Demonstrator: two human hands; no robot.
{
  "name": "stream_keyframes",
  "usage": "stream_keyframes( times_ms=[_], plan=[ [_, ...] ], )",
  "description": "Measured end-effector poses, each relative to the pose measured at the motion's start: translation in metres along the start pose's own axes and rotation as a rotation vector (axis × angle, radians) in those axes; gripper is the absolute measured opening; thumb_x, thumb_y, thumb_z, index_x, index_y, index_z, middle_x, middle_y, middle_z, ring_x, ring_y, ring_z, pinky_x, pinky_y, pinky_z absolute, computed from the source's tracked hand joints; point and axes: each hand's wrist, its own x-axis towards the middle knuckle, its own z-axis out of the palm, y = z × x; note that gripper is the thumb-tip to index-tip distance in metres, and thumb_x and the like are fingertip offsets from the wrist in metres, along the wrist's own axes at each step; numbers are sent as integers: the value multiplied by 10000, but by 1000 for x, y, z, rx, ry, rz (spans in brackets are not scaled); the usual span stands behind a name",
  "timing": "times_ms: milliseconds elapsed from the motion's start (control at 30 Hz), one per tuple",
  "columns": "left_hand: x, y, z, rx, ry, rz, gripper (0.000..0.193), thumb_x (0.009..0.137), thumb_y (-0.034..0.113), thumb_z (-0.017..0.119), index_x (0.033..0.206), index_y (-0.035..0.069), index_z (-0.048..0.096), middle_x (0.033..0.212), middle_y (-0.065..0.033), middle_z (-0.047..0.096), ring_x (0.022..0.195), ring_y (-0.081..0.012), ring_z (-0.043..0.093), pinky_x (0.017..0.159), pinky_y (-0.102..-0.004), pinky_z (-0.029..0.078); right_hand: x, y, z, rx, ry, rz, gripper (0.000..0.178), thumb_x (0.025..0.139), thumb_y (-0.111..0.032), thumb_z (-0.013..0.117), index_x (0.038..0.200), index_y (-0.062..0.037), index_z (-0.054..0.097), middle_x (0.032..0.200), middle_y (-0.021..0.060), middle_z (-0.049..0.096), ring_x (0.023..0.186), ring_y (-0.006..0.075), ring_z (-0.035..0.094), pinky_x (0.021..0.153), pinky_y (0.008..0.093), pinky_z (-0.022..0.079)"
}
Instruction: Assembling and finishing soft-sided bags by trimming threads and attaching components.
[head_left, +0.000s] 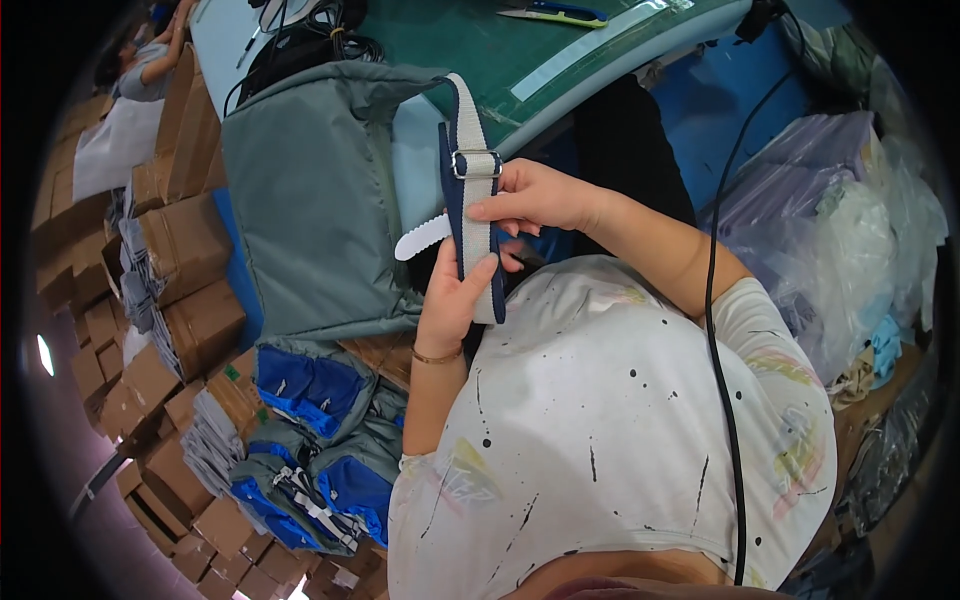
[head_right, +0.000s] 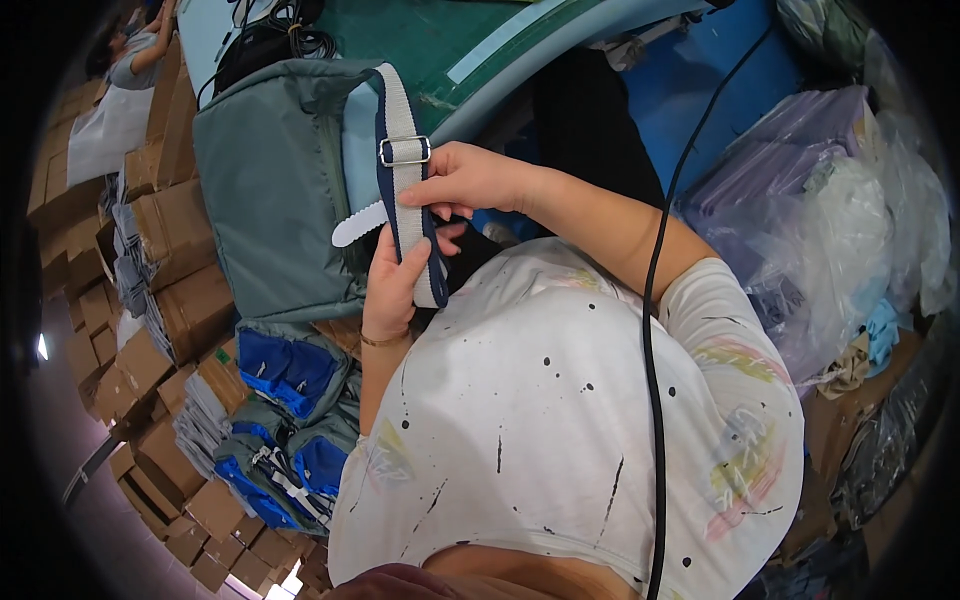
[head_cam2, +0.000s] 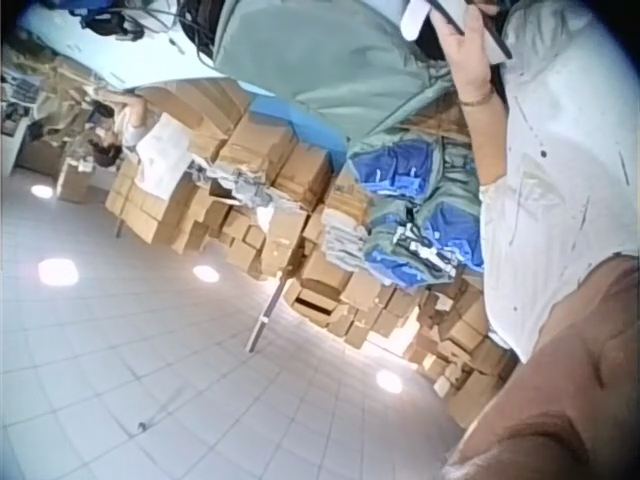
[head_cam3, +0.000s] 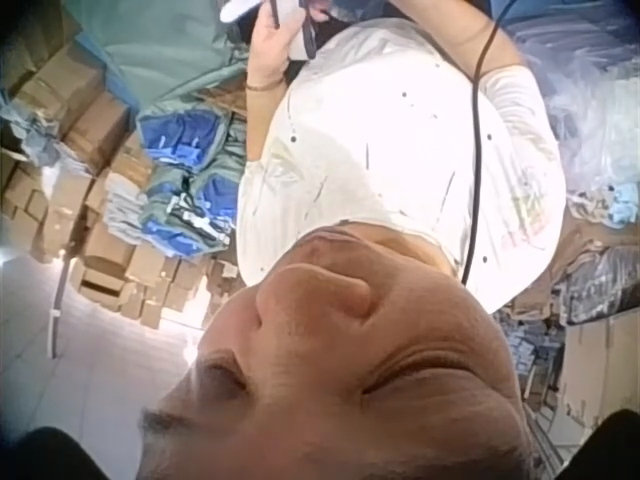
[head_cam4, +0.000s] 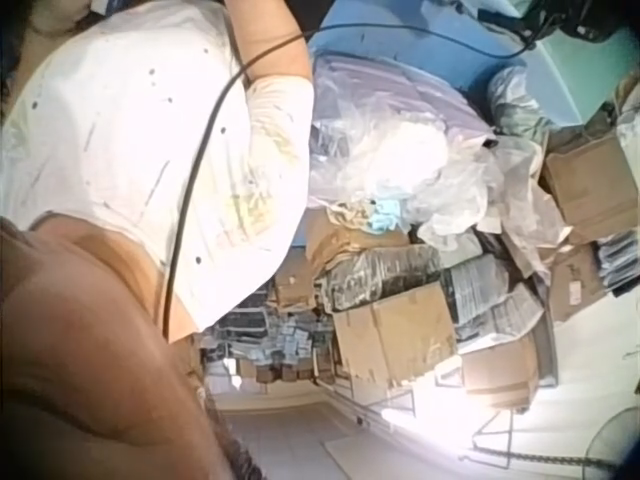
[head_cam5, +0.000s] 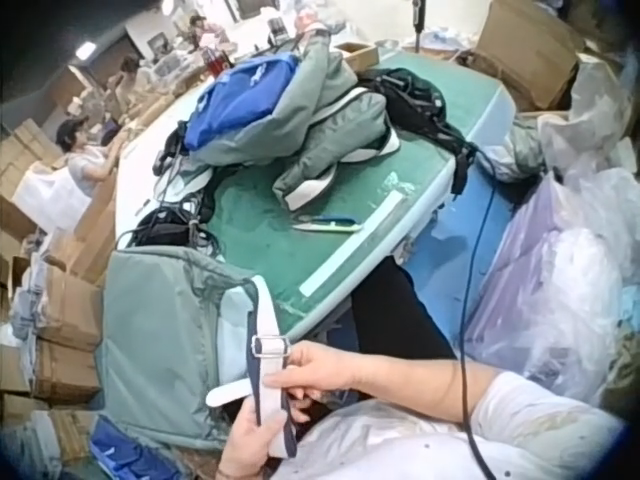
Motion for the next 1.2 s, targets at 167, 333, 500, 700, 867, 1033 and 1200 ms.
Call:
stream_keyframes(
  times_ms=[167, 333, 500, 700, 867, 1033, 1200],
  plan=[
    [12, -1, 7, -92, 368, 213, 343, 971, 124, 493, 1274, -24, 435, 1171, -93, 564, 1046, -136, 543, 920, -275, 428, -3, -6, 7, -15, 85, 28, 217, 866, -238, 664, 754, -55, 632, 556, -22, 544, 420, 21, 435, 394, 164, 324],
    [14, 7, 20, 72, 382, 233, 340, 947, 62, 523, 1260, -44, 442, 1158, -103, 570, 1037, -133, 546, 915, -269, 433, -6, -4, 12, -14, 75, 43, 205, 872, -258, 662, 856, -55, 631, 601, -26, 542, 463, 14, 454, 408, 161, 340],
    [19, 7, 18, 15, 417, 243, 347, 932, 23, 536, 1247, -53, 412, 1156, -123, 559, 1050, -144, 544, 929, -275, 437, -19, 4, 7, -203, 216, -78, 318, 836, -176, 702, 1068, -34, 537, 783, 2, 558, 652, 51, 519, 517, 194, 431],
    [20, 1, 9, 23, 464, 232, 343, 921, -11, 535, 1220, -45, 370, 1163, -137, 529, 1060, -155, 537, 927, -276, 439, -42, 2, 7, -410, 370, -227, 381, 792, -89, 728, 1109, -35, 524, 979, 46, 596, 907, 96, 575, 805, 232, 478],
    [19, 4, 11, 24, 458, 241, 343, 922, -13, 533, 1223, -34, 369, 1170, -139, 526, 1065, -154, 535, 929, -281, 438, -44, 8, 7, -200, 318, -251, 434, 787, -43, 725, 1158, -37, 502, 1024, 48, 591, 930, 90, 576, 802, 228, 487],
    [17, 3, 11, -11, 456, 237, 345, 921, -8, 538, 1224, -29, 375, 1162, -137, 544, 1059, -158, 543, 928, -282, 439, -46, 7, 9, -161, 281, -263, 469, 783, -23, 724, 1185, -42, 482, 1029, 39, 575, 926, 87, 571, 793, 226, 493],
    [19, 3, 12, -53, 454, 246, 256, 948, 68, 518, 1176, -13, 434, 1043, -115, 608, 822, -148, 615, 720, -277, 523, -36, 23, 14, -16, 282, -298, 491, 775, -5, 728, 1191, -47, 472, 1020, 32, 562, 917, 89, 567, 767, 225, 499]
  ],
)
